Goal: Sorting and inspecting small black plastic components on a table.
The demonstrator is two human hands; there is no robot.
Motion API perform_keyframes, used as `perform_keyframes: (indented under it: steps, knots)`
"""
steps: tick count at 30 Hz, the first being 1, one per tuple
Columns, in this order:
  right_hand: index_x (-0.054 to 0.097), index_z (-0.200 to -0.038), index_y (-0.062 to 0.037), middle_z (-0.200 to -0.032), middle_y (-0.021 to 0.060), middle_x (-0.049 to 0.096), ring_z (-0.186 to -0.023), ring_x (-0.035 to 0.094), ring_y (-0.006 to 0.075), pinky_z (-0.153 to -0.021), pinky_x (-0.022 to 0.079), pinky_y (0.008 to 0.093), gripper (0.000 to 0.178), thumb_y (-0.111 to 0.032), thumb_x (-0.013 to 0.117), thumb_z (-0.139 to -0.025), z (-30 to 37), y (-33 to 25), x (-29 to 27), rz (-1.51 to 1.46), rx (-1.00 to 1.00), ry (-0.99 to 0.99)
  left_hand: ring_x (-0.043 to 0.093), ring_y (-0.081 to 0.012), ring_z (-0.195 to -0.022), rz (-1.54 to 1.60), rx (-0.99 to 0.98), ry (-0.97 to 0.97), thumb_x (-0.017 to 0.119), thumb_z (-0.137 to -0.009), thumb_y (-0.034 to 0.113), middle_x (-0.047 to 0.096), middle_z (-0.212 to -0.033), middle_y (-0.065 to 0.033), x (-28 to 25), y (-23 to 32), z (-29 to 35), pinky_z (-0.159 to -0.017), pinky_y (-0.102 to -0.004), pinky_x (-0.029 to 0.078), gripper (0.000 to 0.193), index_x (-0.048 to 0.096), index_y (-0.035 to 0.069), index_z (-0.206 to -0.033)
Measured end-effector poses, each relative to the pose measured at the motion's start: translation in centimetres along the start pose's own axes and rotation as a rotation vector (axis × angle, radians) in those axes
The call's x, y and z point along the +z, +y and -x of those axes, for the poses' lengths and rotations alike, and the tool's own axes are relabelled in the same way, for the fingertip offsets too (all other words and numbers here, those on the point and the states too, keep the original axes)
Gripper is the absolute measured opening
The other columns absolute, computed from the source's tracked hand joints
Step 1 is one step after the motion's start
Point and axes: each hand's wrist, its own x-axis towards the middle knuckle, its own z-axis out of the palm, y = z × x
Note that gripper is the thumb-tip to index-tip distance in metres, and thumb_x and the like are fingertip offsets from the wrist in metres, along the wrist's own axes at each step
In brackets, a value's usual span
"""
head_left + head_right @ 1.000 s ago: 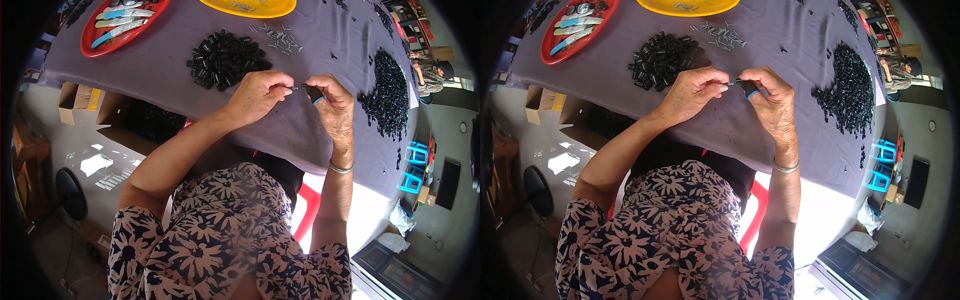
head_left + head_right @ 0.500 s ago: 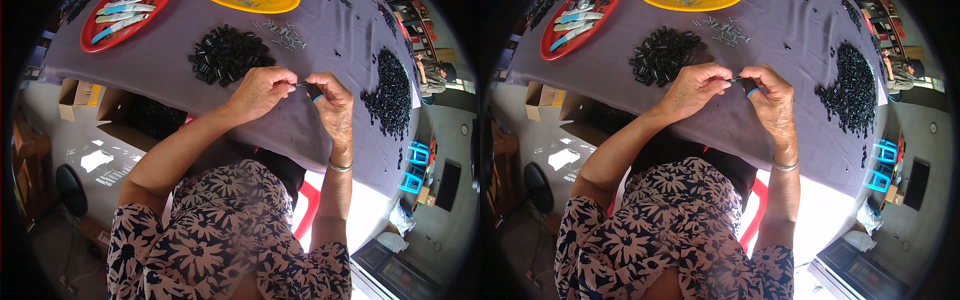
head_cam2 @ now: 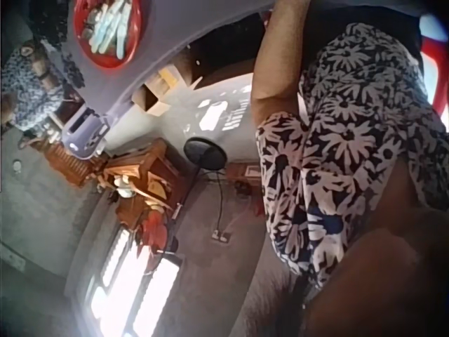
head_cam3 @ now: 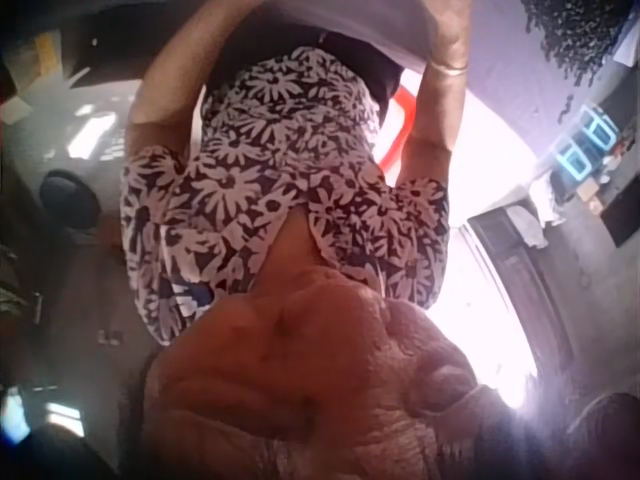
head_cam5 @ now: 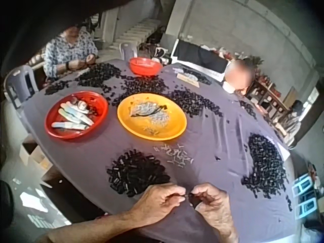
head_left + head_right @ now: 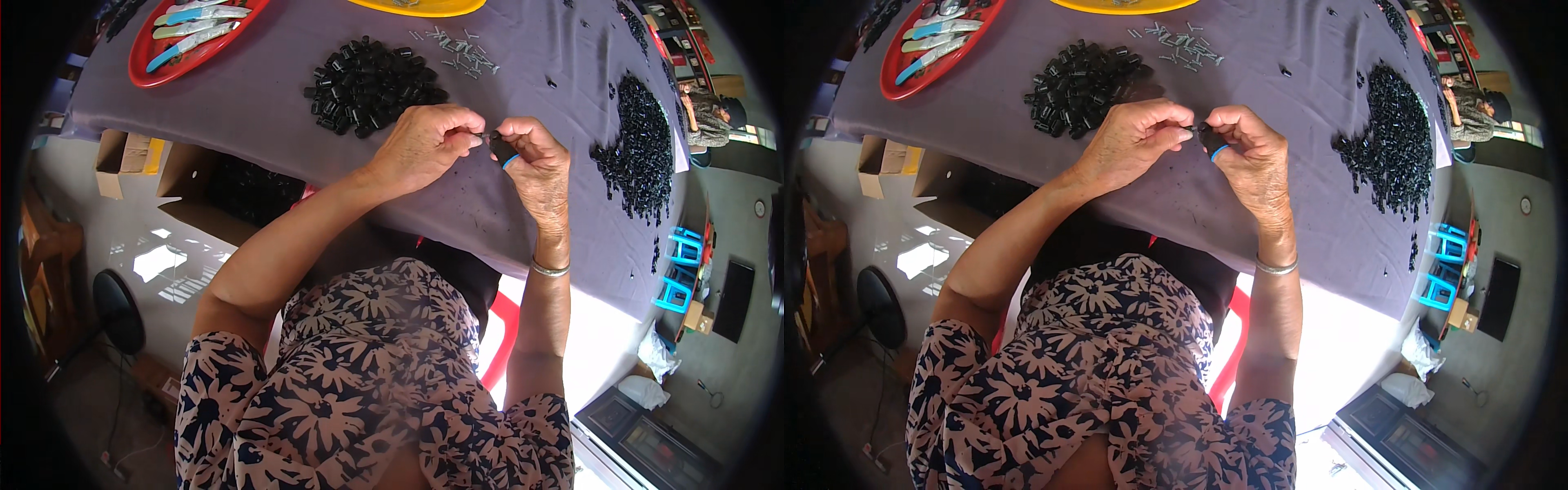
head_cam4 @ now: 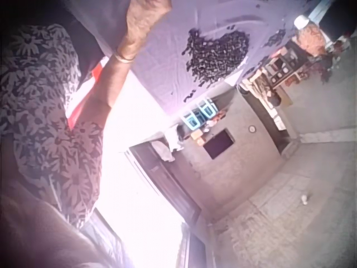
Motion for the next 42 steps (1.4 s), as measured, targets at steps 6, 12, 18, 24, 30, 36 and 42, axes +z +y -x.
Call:
perform_keyframes:
  steps: [6,12,18,24,30,36,42]
  knots:
    - [0.061,-0.097,0.0014,-0.089,0.0005,0.062,-0.085,0.06,0.0077,-0.079,0.051,0.0224,0.02,0.015,0.058,-0.082,-0.1,0.5,-0.1,0.135,-0.029,-0.034,0.067,-0.0163,-0.068,0.004,-0.006,-0.01,0.06,-0.084,0.002,0.069,-0.082,-0.0131,0.0,0.1,0.0,-0.064,-0.0281,0.053,0.017,0.066,-0.002,-0.099]
    - [0.061,-0.091,0.0007,-0.083,-0.0008,0.062,-0.079,0.057,0.0064,-0.077,0.048,0.0226,0.018,0.014,0.056,-0.079,-0.1,0.1,0.4,0.31,-0.05,-0.029,0.067,-0.0178,-0.07,-0.017,0.05,-0.005,0.059,-0.082,0.0,0.069,-0.084,-0.0134,-0.1,0.0,0.0,-0.065,-0.0287,0.053,0.019,0.066,-0.002,-0.099]
    - [0.061,-0.09,0.0007,-0.082,0.0002,0.061,-0.077,0.057,0.0075,-0.074,0.047,0.0222,0.017,0.011,0.052,-0.081,0.4,1.1,0.3,0.199,-0.021,0.015,0.063,-0.0107,-0.075,-0.082,-0.01,-0.066,0.061,-0.088,0.001,0.067,-0.089,-0.0066,-0.3,0.2,0.0,-0.068,-0.0239,0.053,0.015,0.064,-0.003,-0.102]
    - [0.062,-0.088,0.0013,-0.083,0.0038,0.062,-0.075,0.059,0.0104,-0.07,0.047,0.0235,0.012,0.004,0.051,-0.086,0.3,1.3,0.4,0.078,-0.072,0.091,0.063,-0.0105,-0.074,-0.081,0.001,-0.071,0.06,-0.088,0.0,0.067,-0.088,-0.0066,-0.3,0.2,0.0,-0.068,-0.024,0.053,0.014,0.064,-0.002,-0.101]
    - [0.063,-0.087,0.0013,-0.082,0.0046,0.063,-0.074,0.06,0.0121,-0.067,0.047,0.0246,0.012,0.001,0.051,-0.086,0.4,1.3,0.8,-0.004,-0.045,0.143,0.063,-0.0105,-0.073,-0.07,-0.01,-0.069,0.06,-0.088,0.0,0.067,-0.088,-0.0071,-0.3,0.1,0.0,-0.068,-0.0238,0.053,0.014,0.064,-0.002,-0.1]
    - [0.063,-0.087,0.0005,-0.08,0.0034,0.063,-0.075,0.059,0.0094,-0.071,0.048,0.0228,0.016,0.006,0.049,-0.081,0.5,1.3,1.4,0.128,-0.038,0.139,0.064,-0.0109,-0.075,-0.07,0.0,-0.058,0.062,-0.087,0.001,0.067,-0.089,-0.0073,-0.3,0.1,0.0,-0.068,-0.024,0.054,0.015,0.064,-0.003,-0.101]
    - [0.06,-0.087,0.001,-0.076,0.0014,0.061,-0.074,0.057,0.0078,-0.074,0.048,0.0218,0.016,0.008,0.048,-0.078,0.5,1.6,1.2,0.261,-0.086,0.118,0.064,-0.0107,-0.077,0.019,-0.082,-0.047,0.063,-0.087,0.001,0.067,-0.092,-0.0078,-0.3,0.5,0.0,-0.07,-0.024,0.054,0.019,0.063,-0.004,-0.106]
